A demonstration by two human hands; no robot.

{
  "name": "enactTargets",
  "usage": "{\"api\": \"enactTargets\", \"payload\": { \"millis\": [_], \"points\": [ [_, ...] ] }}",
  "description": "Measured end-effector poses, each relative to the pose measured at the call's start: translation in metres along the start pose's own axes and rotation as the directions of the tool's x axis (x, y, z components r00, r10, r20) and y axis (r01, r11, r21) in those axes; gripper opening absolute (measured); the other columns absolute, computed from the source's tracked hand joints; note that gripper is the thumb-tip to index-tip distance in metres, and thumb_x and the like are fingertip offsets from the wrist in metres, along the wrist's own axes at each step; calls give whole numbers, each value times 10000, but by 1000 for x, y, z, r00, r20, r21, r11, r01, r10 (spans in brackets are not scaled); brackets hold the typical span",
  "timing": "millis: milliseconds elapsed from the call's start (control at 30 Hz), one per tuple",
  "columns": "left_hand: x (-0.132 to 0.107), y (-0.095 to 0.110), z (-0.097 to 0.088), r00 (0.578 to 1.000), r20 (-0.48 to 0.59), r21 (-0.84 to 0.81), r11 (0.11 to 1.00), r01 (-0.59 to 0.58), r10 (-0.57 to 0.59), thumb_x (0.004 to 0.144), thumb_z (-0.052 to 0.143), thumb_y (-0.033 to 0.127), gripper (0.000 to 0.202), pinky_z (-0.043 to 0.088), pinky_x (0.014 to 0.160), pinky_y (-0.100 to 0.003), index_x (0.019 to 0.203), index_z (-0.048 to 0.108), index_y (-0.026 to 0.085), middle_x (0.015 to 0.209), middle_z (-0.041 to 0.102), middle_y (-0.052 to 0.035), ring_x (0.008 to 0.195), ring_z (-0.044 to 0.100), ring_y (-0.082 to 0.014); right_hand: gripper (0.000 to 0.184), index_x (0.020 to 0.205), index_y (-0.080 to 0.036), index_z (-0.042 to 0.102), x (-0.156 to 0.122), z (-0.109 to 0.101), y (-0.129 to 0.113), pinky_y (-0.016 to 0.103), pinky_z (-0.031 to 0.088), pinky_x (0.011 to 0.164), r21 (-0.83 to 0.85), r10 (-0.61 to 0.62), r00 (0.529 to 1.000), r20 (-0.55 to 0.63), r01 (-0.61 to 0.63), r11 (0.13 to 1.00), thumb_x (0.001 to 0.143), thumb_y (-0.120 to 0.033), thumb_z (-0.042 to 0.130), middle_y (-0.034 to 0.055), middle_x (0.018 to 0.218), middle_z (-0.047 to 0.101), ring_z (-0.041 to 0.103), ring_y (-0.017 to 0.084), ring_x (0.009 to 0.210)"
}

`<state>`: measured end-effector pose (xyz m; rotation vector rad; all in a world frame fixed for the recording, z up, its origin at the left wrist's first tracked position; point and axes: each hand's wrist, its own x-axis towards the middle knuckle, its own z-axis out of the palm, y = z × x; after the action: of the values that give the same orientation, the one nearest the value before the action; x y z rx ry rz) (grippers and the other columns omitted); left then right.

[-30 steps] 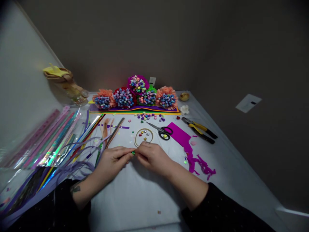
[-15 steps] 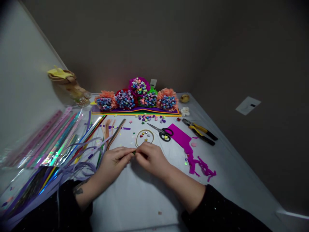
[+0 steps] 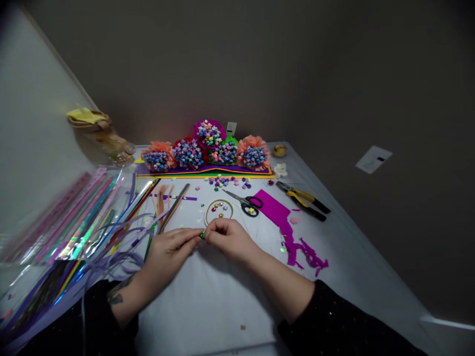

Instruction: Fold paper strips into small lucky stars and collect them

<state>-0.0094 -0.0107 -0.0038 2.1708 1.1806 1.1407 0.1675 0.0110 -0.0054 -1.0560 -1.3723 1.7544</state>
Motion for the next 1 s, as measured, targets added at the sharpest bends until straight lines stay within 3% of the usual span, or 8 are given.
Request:
{"api": "enactTargets", "payload": {
  "millis": [200,300,433,567,700,1000],
  "points": [
    [-1,2,-1,999,31,38,999,-22,21,847,554,147,220,562,754,-262,1024,678,190,914,733,-52,815,686,-146,223,670,-157,529,-3,2,-5,187,241,402,-53,-17,1000,-15,16,998,754,-355,585,-66,483,404,318,65,415],
    [-1,2,-2,999,37,25,1000,13,-14,861,528,143,220,557,762,-262,1022,672,185,911,728,-54,823,680,-145,201,675,-158,538,-4,2,-5,198,309,458,-195,-119,993,-12,114,974,788,-324,532,-43,537,458,386,83,474],
    [-1,1,-1,999,43,13,1000,27,-27,866,524,147,209,545,769,-255,1012,667,188,908,723,-51,830,672,-140,160,705,-163,570,-6,0,-5,230,383,565,-516,-391,920,8,339,787,827,-229,491,4,642,552,499,122,601],
    [-1,1,0,997,54,28,998,57,-58,869,518,161,199,544,766,-264,994,670,185,900,724,-49,823,671,-146,158,765,-166,592,-7,-2,-4,240,405,591,-641,-555,824,114,487,592,852,-162,460,20,661,567,528,129,617],
    [-1,1,0,994,71,18,996,88,-89,872,514,173,196,543,758,-264,986,674,182,890,725,-48,815,670,-146,165,780,-170,594,-7,-3,-5,235,414,583,-672,-572,806,154,510,537,864,-154,453,19,661,571,532,127,610],
    [0,3,1,991,63,-28,992,120,-118,880,499,182,212,539,745,-250,982,684,194,894,726,-46,811,669,-144,166,768,-174,585,-6,-3,-3,231,427,572,-669,-589,794,146,518,532,873,-161,457,21,653,577,531,127,598]
  ]
}}
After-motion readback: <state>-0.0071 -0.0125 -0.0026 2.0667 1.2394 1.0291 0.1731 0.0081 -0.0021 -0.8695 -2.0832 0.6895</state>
